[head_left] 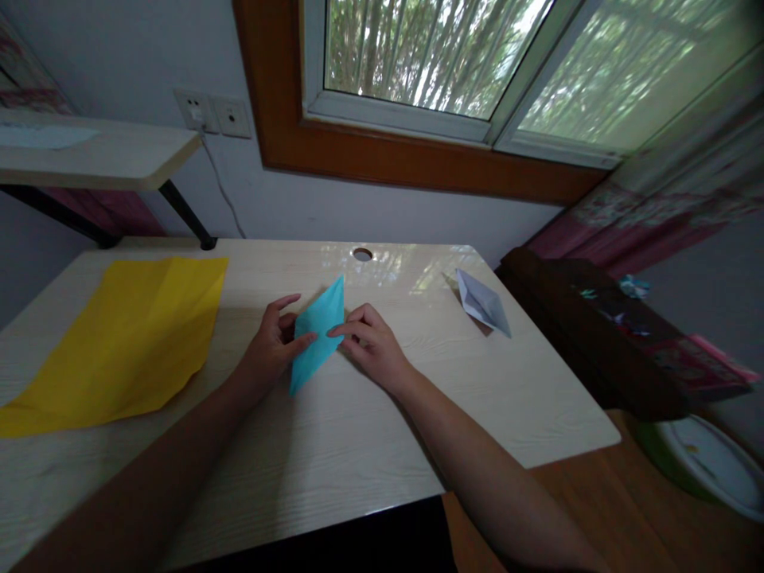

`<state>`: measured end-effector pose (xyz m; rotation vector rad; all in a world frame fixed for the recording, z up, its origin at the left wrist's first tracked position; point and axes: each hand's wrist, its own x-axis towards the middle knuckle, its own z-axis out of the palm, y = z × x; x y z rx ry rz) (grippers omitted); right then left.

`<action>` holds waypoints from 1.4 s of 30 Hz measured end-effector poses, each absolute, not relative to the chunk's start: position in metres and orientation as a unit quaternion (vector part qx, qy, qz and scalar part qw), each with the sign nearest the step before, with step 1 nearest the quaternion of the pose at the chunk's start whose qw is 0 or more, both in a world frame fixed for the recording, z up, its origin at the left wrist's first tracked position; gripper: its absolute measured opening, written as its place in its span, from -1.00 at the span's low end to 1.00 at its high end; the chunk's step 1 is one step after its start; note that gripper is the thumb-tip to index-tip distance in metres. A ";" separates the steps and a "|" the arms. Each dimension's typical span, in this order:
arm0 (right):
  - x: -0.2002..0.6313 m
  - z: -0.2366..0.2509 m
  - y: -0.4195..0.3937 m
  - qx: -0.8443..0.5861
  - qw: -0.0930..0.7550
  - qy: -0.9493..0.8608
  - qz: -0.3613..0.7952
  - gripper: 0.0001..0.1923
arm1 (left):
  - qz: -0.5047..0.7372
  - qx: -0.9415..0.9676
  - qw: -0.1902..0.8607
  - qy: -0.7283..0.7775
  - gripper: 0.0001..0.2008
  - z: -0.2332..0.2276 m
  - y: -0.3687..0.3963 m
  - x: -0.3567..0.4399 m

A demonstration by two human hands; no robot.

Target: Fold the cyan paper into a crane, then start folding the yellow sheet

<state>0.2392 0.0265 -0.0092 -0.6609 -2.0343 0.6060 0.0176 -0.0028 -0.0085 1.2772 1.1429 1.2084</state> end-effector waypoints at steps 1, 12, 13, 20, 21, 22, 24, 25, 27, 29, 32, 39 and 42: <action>0.239 -0.009 0.026 -0.264 0.439 -0.824 0.242 -0.81 | 0.500 0.527 0.493 0.479 -0.26 -0.008 -0.003 0.018; 0.239 -0.009 0.025 -0.273 0.432 -0.831 0.219 -0.84 | 0.475 0.547 0.511 0.464 -0.14 -0.010 -0.002 0.016; 0.239 -0.009 0.025 -0.276 0.431 -0.830 0.221 -0.84 | 0.478 0.545 0.512 0.462 -0.14 -0.011 -0.002 0.016; 0.239 -0.009 0.025 -0.289 0.386 -0.832 0.274 -0.83 | 0.507 0.538 0.509 0.441 -0.16 -0.013 -0.001 0.015; 0.238 -0.009 0.025 -0.291 0.385 -0.829 0.282 -0.83 | 0.507 0.537 0.509 0.442 -0.17 -0.012 -0.001 0.016; 0.238 -0.010 0.025 -0.297 0.387 -0.824 0.288 -0.83 | 0.506 0.537 0.509 0.444 -0.18 -0.012 -0.001 0.016; 0.237 -0.011 0.026 -0.311 0.402 -0.807 0.301 -0.85 | 0.497 0.538 0.513 0.448 -0.19 -0.011 -0.001 0.016; 0.237 -0.012 0.027 -0.317 0.410 -0.798 0.308 -0.85 | 0.493 0.539 0.515 0.448 -0.19 -0.010 -0.002 0.016; 0.237 -0.013 0.028 -0.328 0.421 -0.778 0.331 -0.84 | 0.486 0.545 0.519 0.444 -0.21 -0.010 -0.003 0.016; 0.237 -0.013 0.029 -0.334 0.424 -0.762 0.359 -0.82 | 0.484 0.549 0.521 0.439 -0.23 -0.011 -0.004 0.016; 0.237 -0.012 0.027 -0.336 0.416 -0.749 0.392 -0.80 | 0.485 0.548 0.521 0.439 -0.24 -0.011 -0.006 0.016; 0.237 -0.011 0.025 -0.333 0.431 -0.702 0.459 -0.72 | 0.500 0.550 0.508 0.435 -0.25 -0.008 -0.007 0.017; 0.237 -0.013 0.026 -0.351 0.433 -0.699 0.447 -0.66 | 0.500 0.551 0.499 0.445 -0.25 -0.009 -0.006 0.016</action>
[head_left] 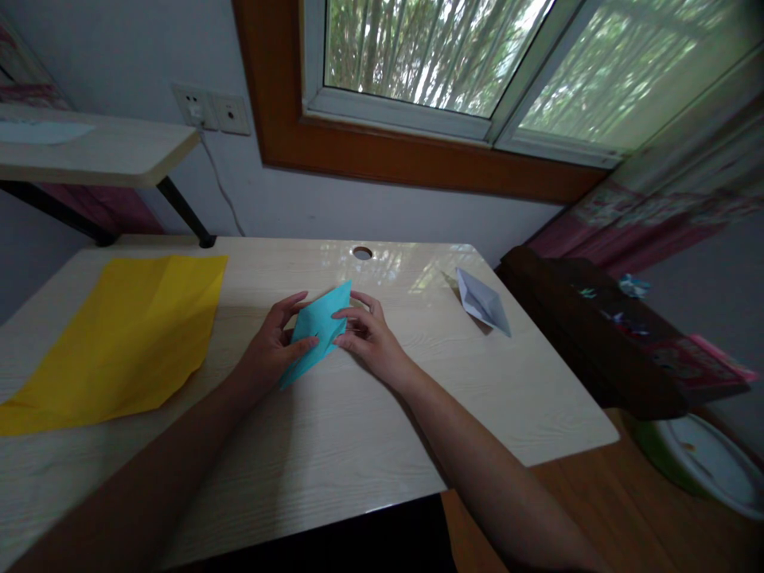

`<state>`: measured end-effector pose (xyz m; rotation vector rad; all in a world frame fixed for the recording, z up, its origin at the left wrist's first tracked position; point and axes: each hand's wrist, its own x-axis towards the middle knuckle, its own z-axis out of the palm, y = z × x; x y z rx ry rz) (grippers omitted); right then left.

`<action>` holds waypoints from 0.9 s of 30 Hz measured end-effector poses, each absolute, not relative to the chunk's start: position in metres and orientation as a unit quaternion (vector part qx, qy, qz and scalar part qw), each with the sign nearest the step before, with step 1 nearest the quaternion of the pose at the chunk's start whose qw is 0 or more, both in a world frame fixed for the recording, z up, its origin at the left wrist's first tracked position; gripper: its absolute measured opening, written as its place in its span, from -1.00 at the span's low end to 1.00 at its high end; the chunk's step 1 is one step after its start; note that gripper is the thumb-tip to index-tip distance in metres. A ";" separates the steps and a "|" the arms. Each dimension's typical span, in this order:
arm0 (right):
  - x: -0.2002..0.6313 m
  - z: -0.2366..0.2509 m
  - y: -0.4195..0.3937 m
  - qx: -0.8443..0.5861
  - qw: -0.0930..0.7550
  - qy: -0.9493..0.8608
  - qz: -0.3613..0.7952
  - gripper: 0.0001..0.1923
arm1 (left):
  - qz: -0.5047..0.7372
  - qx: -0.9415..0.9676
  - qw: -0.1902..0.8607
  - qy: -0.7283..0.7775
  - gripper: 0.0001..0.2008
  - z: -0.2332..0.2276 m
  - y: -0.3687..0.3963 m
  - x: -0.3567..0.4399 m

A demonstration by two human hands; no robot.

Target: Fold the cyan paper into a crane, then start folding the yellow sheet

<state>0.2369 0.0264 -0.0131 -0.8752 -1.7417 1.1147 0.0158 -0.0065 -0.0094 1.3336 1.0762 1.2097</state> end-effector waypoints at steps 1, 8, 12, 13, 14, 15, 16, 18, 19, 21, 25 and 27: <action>0.237 -0.014 0.027 -0.350 0.428 -0.694 0.461 -0.64 | 0.499 0.552 0.496 0.447 -0.25 -0.010 -0.006 0.016; 0.234 -0.009 0.025 -0.305 0.366 -0.727 0.495 -0.72 | 0.474 0.562 0.509 0.448 -0.31 -0.014 -0.008 0.015; 0.235 -0.007 0.026 -0.343 0.372 -0.744 0.437 -0.81 | 0.435 0.553 0.536 0.467 -0.33 -0.011 -0.010 0.016; 0.235 -0.007 0.027 -0.353 0.376 -0.742 0.428 -0.81 | 0.431 0.554 0.539 0.465 -0.34 -0.010 -0.010 0.016; 0.236 -0.007 0.027 -0.360 0.383 -0.740 0.420 -0.80 | 0.433 0.557 0.539 0.461 -0.36 -0.010 -0.010 0.017; 0.236 -0.007 0.028 -0.364 0.394 -0.738 0.410 -0.80 | 0.442 0.564 0.531 0.453 -0.40 -0.009 -0.009 0.017; 0.237 -0.007 0.028 -0.365 0.407 -0.736 0.400 -0.80 | 0.455 0.574 0.517 0.443 -0.46 -0.009 -0.009 0.017; 0.237 -0.007 0.029 -0.362 0.435 -0.732 0.380 -0.81 | 0.481 0.603 0.474 0.426 -0.58 -0.009 -0.008 0.017; 0.237 -0.007 0.030 -0.360 0.448 -0.729 0.372 -0.81 | 0.484 0.622 0.449 0.420 -0.62 -0.009 -0.007 0.017; 0.238 -0.007 0.031 -0.357 0.464 -0.725 0.361 -0.81 | 0.469 0.659 0.407 0.424 -0.64 -0.011 -0.006 0.016; 0.239 -0.007 0.030 -0.354 0.475 -0.724 0.354 -0.82 | 0.439 0.690 0.378 0.435 -0.66 -0.017 -0.005 0.015; 0.239 -0.006 0.030 -0.359 0.470 -0.724 0.353 -0.82 | 0.436 0.690 0.375 0.438 -0.72 -0.018 -0.005 0.015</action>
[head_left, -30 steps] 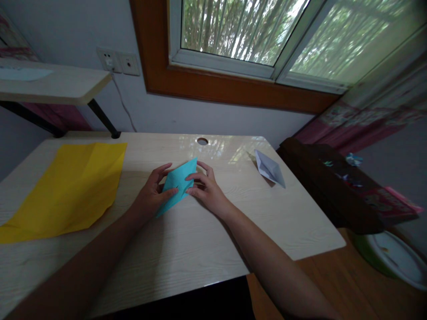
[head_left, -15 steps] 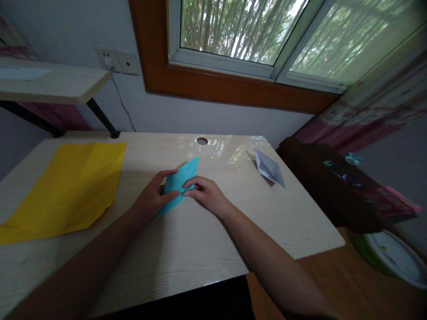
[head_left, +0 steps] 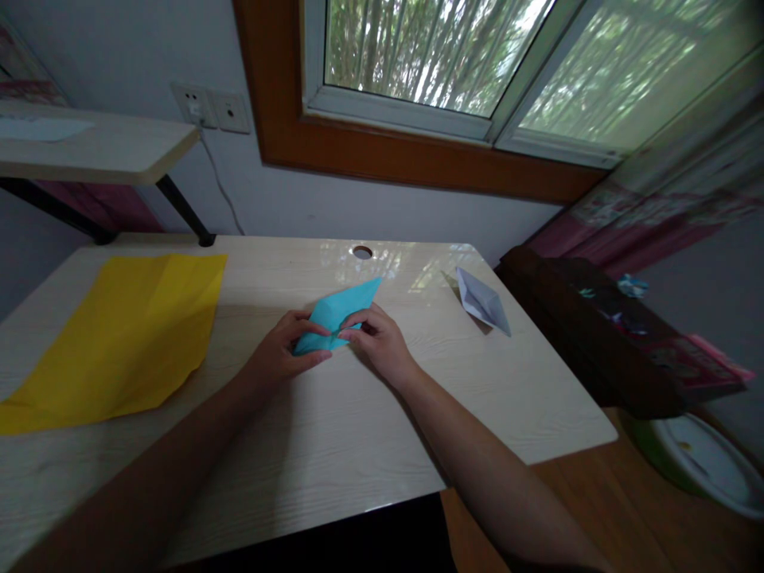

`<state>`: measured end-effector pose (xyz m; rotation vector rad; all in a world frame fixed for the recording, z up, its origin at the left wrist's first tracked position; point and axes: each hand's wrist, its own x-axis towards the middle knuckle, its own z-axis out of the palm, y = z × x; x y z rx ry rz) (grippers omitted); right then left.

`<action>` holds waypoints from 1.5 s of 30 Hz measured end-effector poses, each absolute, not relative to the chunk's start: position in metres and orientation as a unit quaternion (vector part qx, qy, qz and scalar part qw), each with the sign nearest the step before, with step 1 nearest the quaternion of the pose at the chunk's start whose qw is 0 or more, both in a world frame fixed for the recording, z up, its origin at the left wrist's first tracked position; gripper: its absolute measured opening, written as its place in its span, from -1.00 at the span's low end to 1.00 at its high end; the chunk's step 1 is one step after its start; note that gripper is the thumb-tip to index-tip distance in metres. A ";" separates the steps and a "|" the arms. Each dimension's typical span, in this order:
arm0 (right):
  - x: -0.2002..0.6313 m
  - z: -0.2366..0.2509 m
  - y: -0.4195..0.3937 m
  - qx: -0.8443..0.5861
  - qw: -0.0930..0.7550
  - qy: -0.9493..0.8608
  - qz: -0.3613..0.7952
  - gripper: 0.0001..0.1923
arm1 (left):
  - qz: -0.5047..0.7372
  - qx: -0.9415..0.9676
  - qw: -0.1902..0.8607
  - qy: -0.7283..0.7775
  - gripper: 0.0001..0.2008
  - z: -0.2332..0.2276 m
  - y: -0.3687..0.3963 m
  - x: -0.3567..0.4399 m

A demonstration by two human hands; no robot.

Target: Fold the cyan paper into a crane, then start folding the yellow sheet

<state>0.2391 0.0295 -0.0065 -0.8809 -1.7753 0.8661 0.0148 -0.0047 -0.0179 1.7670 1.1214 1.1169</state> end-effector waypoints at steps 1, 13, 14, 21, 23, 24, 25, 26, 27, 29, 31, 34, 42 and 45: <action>0.239 -0.007 0.029 -0.365 0.467 -0.723 0.354 -0.82 | 0.436 0.690 0.369 0.444 -0.75 -0.018 -0.005 0.015; 0.238 -0.005 0.027 -0.415 0.490 -0.668 0.376 -0.81 | 0.444 0.688 0.317 0.479 -0.87 -0.009 -0.008 0.012; 0.237 -0.004 0.026 -0.419 0.493 -0.662 0.378 -0.81 | 0.446 0.684 0.320 0.481 -0.87 -0.010 -0.007 0.011; 0.235 -0.001 0.024 -0.449 0.496 -0.620 0.409 -0.78 | 0.460 0.624 0.394 0.494 -0.78 -0.020 -0.006 0.013; 0.235 -0.001 0.024 -0.446 0.493 -0.619 0.417 -0.77 | 0.476 0.591 0.426 0.492 -0.69 -0.023 -0.006 0.016; 0.234 -0.001 0.023 -0.444 0.490 -0.621 0.421 -0.77 | 0.488 0.573 0.445 0.486 -0.62 -0.023 -0.007 0.018; 0.234 -0.002 0.023 -0.441 0.486 -0.625 0.423 -0.77 | 0.498 0.556 0.467 0.474 -0.54 -0.023 -0.007 0.020; 0.233 -0.002 0.023 -0.437 0.481 -0.630 0.425 -0.77 | 0.504 0.543 0.490 0.459 -0.47 -0.022 -0.007 0.022; 0.233 -0.003 0.023 -0.432 0.476 -0.636 0.426 -0.77 | 0.504 0.535 0.511 0.445 -0.41 -0.021 -0.008 0.023; 0.232 -0.006 0.022 -0.416 0.469 -0.650 0.429 -0.78 | 0.489 0.532 0.543 0.428 -0.33 -0.017 -0.009 0.025; 0.231 -0.009 0.023 -0.401 0.470 -0.653 0.439 -0.76 | 0.469 0.534 0.559 0.427 -0.29 -0.013 -0.009 0.026; 0.228 -0.012 0.023 -0.383 0.494 -0.620 0.474 -0.68 | 0.453 0.533 0.566 0.437 -0.29 -0.009 -0.010 0.025; 0.224 -0.006 0.023 -0.336 0.555 -0.535 0.541 -0.50 | 0.420 0.521 0.581 0.465 -0.32 -0.008 -0.008 0.021; 0.224 -0.005 0.025 -0.332 0.572 -0.523 0.538 -0.42 | 0.394 0.524 0.597 0.462 -0.43 -0.009 -0.007 0.020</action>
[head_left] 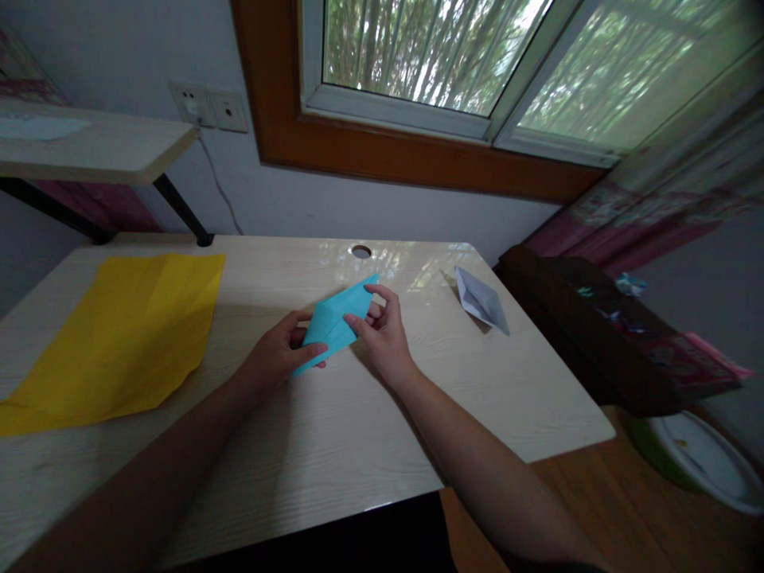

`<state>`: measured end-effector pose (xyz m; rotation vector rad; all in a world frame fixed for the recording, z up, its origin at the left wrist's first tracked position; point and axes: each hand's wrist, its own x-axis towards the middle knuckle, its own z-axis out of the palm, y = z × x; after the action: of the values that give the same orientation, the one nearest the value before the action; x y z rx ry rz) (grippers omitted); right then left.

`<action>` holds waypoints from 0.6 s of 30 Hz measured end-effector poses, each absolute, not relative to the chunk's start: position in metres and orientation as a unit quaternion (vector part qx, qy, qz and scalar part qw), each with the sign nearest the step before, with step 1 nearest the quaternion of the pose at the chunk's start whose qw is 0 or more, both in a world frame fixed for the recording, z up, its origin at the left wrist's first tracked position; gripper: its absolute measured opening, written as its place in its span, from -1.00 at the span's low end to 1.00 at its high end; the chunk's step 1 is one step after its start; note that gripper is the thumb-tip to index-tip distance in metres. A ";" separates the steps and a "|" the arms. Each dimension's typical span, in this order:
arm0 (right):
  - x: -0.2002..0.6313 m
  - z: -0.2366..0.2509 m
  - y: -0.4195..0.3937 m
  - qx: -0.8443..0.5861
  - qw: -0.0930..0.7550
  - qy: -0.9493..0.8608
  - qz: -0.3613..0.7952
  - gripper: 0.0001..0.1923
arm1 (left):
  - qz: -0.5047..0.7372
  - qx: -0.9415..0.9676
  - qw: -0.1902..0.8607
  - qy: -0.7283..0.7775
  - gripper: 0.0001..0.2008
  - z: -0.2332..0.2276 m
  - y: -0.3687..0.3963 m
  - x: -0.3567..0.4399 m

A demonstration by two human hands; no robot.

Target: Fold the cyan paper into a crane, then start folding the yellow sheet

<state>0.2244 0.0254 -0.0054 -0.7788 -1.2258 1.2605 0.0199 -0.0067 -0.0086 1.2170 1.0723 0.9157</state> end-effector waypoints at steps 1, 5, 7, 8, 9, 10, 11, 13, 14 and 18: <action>0.225 -0.005 0.026 -0.333 0.578 -0.520 0.534 -0.38 | 0.384 0.526 0.604 0.460 -0.47 -0.008 -0.007 0.020; 0.226 -0.004 0.027 -0.341 0.588 -0.509 0.528 -0.23 | 0.368 0.530 0.607 0.464 -0.59 -0.007 -0.007 0.019; 0.225 -0.004 0.028 -0.340 0.581 -0.498 0.547 -0.16 | 0.377 0.529 0.594 0.474 -0.59 -0.006 -0.007 0.020; 0.224 -0.005 0.028 -0.335 0.574 -0.492 0.562 -0.14 | 0.382 0.528 0.588 0.479 -0.58 -0.005 -0.007 0.020; 0.224 -0.007 0.028 -0.329 0.566 -0.486 0.579 -0.13 | 0.387 0.525 0.585 0.482 -0.56 -0.005 -0.007 0.021; 0.222 -0.009 0.028 -0.323 0.556 -0.481 0.596 -0.14 | 0.390 0.523 0.584 0.484 -0.55 -0.005 -0.007 0.021; 0.221 -0.011 0.029 -0.318 0.546 -0.479 0.610 -0.17 | 0.393 0.520 0.584 0.484 -0.53 -0.006 -0.007 0.022; 0.219 -0.014 0.029 -0.317 0.531 -0.476 0.625 -0.23 | 0.393 0.518 0.588 0.481 -0.51 -0.006 -0.007 0.022; 0.219 -0.015 0.029 -0.320 0.527 -0.476 0.627 -0.27 | 0.392 0.518 0.590 0.480 -0.50 -0.007 -0.007 0.023; 0.219 -0.013 0.030 -0.332 0.538 -0.472 0.615 -0.40 | 0.380 0.533 0.593 0.469 -0.55 -0.008 -0.007 0.023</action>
<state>0.2193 0.0298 -0.0126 -0.7892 -1.1231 1.4635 0.0225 -0.0067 -0.0078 1.2388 1.0894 0.8835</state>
